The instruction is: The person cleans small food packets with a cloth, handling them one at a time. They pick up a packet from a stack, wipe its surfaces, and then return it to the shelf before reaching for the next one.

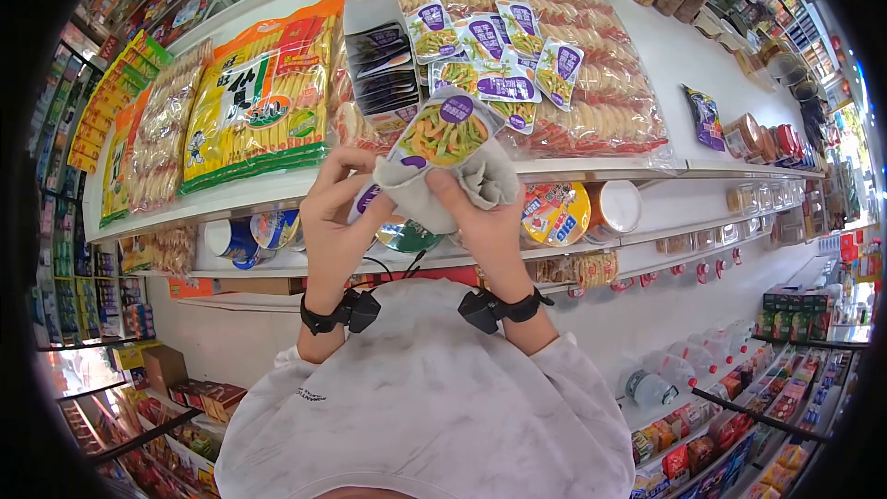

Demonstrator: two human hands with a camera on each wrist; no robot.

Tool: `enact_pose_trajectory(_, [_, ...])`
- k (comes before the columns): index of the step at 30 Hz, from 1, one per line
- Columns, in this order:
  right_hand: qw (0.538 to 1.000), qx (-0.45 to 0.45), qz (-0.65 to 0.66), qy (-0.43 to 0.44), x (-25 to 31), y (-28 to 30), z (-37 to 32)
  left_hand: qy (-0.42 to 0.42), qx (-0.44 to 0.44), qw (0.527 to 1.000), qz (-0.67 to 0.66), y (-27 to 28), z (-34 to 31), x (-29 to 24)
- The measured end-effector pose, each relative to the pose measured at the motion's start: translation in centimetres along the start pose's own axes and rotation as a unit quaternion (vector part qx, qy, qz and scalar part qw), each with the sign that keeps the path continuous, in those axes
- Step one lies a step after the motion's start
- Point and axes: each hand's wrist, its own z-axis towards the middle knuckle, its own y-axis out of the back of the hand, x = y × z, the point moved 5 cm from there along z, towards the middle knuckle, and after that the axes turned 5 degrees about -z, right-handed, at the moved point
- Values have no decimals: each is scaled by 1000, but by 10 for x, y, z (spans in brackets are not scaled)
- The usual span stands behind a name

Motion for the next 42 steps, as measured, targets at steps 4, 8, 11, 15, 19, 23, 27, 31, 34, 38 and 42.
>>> enact_pose_trajectory(4, [998, -67, -6, 5, -1, 21, 10, 42, 26, 999, -12, 0, -2, 5])
enact_pose_trajectory(8, [996, -77, -32, 26, 6, 41, 18, 26, 76, 997, 11, 4, 1, 2])
enact_pose_trajectory(11, [998, -48, -28, 28, 10, 39, 15, 34, 95, 995, 7, 3, 2, -1])
enact_pose_trajectory(15, [998, -58, -16, 36, 6, 20, 2, 4, 88, 995, 36, 3, 4, -4])
enact_pose_trajectory(19, [993, -94, -62, 36, 9, 27, 5, 38, 69, 995, 67, 8, 3, -3])
enact_pose_trajectory(23, [970, -188, -120, 97, 20, 47, 10, 71, 18, 997, 14, 15, -1, 7])
enact_pose_trajectory(27, [953, -207, -144, 169, 28, 46, 2, 134, 55, 988, -58, 24, -2, 11])
enact_pose_trajectory(31, [896, 128, -317, 284, 44, 9, 1, 135, 2, 981, -143, 3, -1, -1])
enact_pose_trajectory(34, [845, 284, -317, 323, 45, -21, -5, 149, -67, 983, -83, 14, -4, 4])
enact_pose_trajectory(38, [823, 368, -314, 298, 43, -39, -16, 149, -98, 980, -84, 28, -9, 17])
enact_pose_trajectory(42, [860, 385, -228, 246, 47, -35, -18, 97, -151, 974, -138, 37, -10, 14])
